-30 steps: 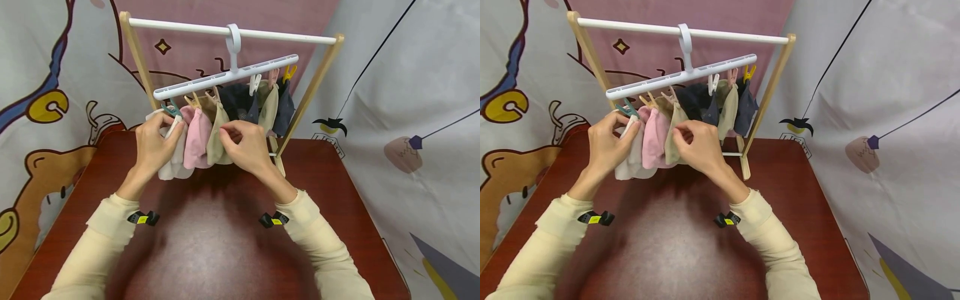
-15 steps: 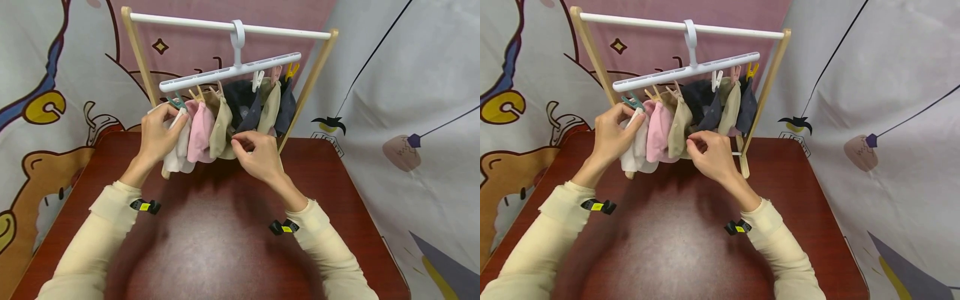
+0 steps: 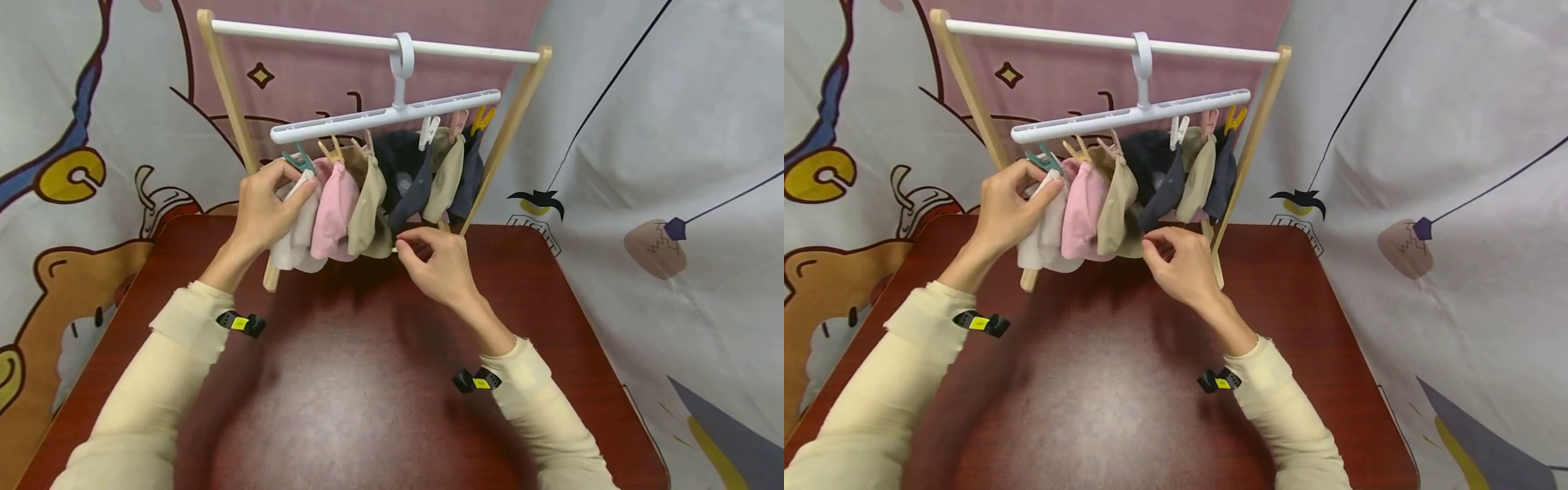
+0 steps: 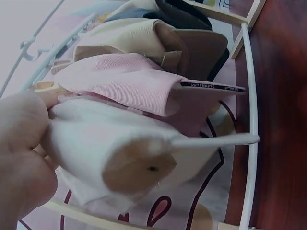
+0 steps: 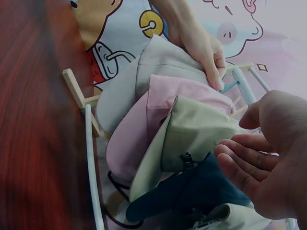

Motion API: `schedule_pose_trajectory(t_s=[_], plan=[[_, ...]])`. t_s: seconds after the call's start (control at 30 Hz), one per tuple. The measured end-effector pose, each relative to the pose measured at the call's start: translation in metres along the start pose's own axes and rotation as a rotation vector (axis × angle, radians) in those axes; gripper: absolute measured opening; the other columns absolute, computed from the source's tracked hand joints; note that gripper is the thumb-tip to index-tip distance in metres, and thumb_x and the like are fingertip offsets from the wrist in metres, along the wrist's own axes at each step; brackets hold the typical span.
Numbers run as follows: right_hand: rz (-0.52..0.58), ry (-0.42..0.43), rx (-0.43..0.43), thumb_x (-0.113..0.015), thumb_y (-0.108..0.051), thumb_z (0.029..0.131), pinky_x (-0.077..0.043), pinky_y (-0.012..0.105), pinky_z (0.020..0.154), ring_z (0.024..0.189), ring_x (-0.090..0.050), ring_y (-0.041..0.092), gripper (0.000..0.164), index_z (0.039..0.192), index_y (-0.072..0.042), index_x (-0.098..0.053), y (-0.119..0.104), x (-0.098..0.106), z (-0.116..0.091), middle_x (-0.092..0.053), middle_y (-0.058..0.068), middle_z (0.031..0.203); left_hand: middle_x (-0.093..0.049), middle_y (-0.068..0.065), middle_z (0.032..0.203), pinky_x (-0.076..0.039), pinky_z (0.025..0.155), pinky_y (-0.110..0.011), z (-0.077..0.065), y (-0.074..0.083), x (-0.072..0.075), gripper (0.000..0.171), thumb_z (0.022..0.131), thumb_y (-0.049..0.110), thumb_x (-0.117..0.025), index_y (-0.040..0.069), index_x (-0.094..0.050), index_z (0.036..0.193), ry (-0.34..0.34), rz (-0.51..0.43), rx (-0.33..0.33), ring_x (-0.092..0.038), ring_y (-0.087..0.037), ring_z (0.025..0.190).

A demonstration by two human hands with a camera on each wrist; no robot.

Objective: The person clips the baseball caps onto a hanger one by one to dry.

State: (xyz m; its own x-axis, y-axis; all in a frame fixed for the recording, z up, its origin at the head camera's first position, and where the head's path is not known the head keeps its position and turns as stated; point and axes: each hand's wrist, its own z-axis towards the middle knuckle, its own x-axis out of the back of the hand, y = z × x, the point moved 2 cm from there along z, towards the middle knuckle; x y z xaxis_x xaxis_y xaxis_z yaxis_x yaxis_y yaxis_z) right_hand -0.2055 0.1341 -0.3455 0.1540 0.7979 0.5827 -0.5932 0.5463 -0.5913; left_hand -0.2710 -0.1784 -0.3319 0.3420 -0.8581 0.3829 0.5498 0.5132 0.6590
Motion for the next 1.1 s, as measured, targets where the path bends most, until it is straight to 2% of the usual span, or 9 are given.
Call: schedule_pose_trajectory(t_s=[0.1,0.2,0.43,0.63,0.73,0.83,0.9,0.97,1.1], plan=[[-0.011,-0.006,-0.015,-0.076,-0.013,0.102,-0.063,0.035,0.067,0.069,-0.078,0.018,0.015,0.106,-0.004,-0.087,0.004,0.003,-0.004,-0.086,0.007,0.089,-0.085,-0.018,0.105,-0.049,0.080,-0.016,0.005,-0.004,0.002,0.019,0.102,0.014,-0.085,-0.004,-0.076,0.100,-0.004,0.004,0.003,-0.075,-0.008,0.095],[-0.020,-0.019,-0.031,-0.076,-0.013,0.102,-0.062,0.033,0.068,0.070,-0.078,0.020,0.015,0.107,-0.004,-0.087,0.009,0.005,-0.009,-0.085,0.008,0.090,-0.084,-0.018,0.102,-0.046,0.077,-0.016,0.010,-0.007,0.005,0.021,0.103,0.015,-0.083,-0.004,-0.075,0.100,0.003,0.023,0.031,-0.067,-0.003,0.088],[-0.025,-0.073,-0.061,-0.077,-0.013,0.102,-0.061,0.033,0.069,0.074,-0.077,0.017,0.015,0.111,-0.005,-0.087,0.018,0.009,-0.022,-0.086,0.007,0.096,-0.085,-0.019,0.120,-0.046,0.085,-0.005,0.020,-0.012,0.011,0.023,0.104,0.018,-0.080,-0.004,-0.076,0.108,0.071,0.089,0.102,-0.083,-0.033,0.107],[-0.043,-0.117,-0.042,-0.078,-0.015,0.103,-0.061,0.043,0.082,0.095,-0.081,0.024,0.017,0.116,-0.009,-0.086,0.025,0.012,-0.035,-0.087,0.007,0.107,-0.082,-0.012,0.137,-0.046,0.087,-0.008,0.014,-0.017,0.012,0.031,0.105,0.024,-0.078,0.001,-0.077,0.125,0.104,0.102,0.098,-0.083,-0.032,0.114],[-0.054,-0.142,-0.027,-0.079,-0.017,0.104,-0.063,0.049,0.089,0.105,-0.082,0.028,0.018,0.119,-0.008,-0.085,0.029,0.013,-0.042,-0.086,0.008,0.113,-0.080,-0.015,0.137,-0.046,0.087,-0.021,0.003,-0.018,0.013,0.042,0.105,0.027,-0.077,0.002,-0.072,0.139,0.129,0.106,0.056,-0.076,-0.033,0.105],[-0.075,-0.165,-0.007,-0.080,-0.018,0.103,-0.063,0.053,0.098,0.115,-0.081,0.030,0.020,0.120,-0.008,-0.084,0.034,0.014,-0.048,-0.085,0.009,0.119,-0.076,-0.020,0.141,-0.051,0.100,-0.036,-0.010,-0.017,0.013,0.052,0.103,0.027,-0.077,0.000,-0.066,0.147,0.178,0.102,-0.018,-0.070,-0.036,0.115],[-0.087,-0.178,0.008,-0.081,-0.019,0.102,-0.062,0.054,0.103,0.120,-0.079,0.031,0.022,0.121,-0.008,-0.083,0.037,0.015,-0.052,-0.084,0.010,0.123,-0.072,-0.023,0.145,-0.050,0.117,-0.045,-0.020,-0.015,0.013,0.056,0.101,0.026,-0.077,-0.003,-0.065,0.147,0.215,0.101,-0.090,-0.068,-0.039,0.132],[-0.096,-0.186,0.018,-0.082,-0.019,0.102,-0.062,0.054,0.104,0.122,-0.078,0.031,0.024,0.123,-0.008,-0.082,0.040,0.015,-0.055,-0.083,0.011,0.126,-0.070,-0.025,0.150,-0.042,0.132,-0.051,-0.030,-0.012,0.012,0.056,0.099,0.024,-0.077,-0.006,-0.066,0.144,0.249,0.102,-0.174,-0.061,-0.043,0.148],[-0.109,-0.197,0.029,-0.083,-0.020,0.101,-0.061,0.055,0.108,0.126,-0.077,0.031,0.029,0.128,-0.008,-0.080,0.047,0.016,-0.062,-0.080,0.011,0.132,-0.070,-0.028,0.149,-0.037,0.136,-0.054,-0.052,-0.001,0.010,0.050,0.094,0.018,-0.076,-0.008,-0.069,0.136,0.290,0.110,-0.323,-0.057,-0.050,0.151]])
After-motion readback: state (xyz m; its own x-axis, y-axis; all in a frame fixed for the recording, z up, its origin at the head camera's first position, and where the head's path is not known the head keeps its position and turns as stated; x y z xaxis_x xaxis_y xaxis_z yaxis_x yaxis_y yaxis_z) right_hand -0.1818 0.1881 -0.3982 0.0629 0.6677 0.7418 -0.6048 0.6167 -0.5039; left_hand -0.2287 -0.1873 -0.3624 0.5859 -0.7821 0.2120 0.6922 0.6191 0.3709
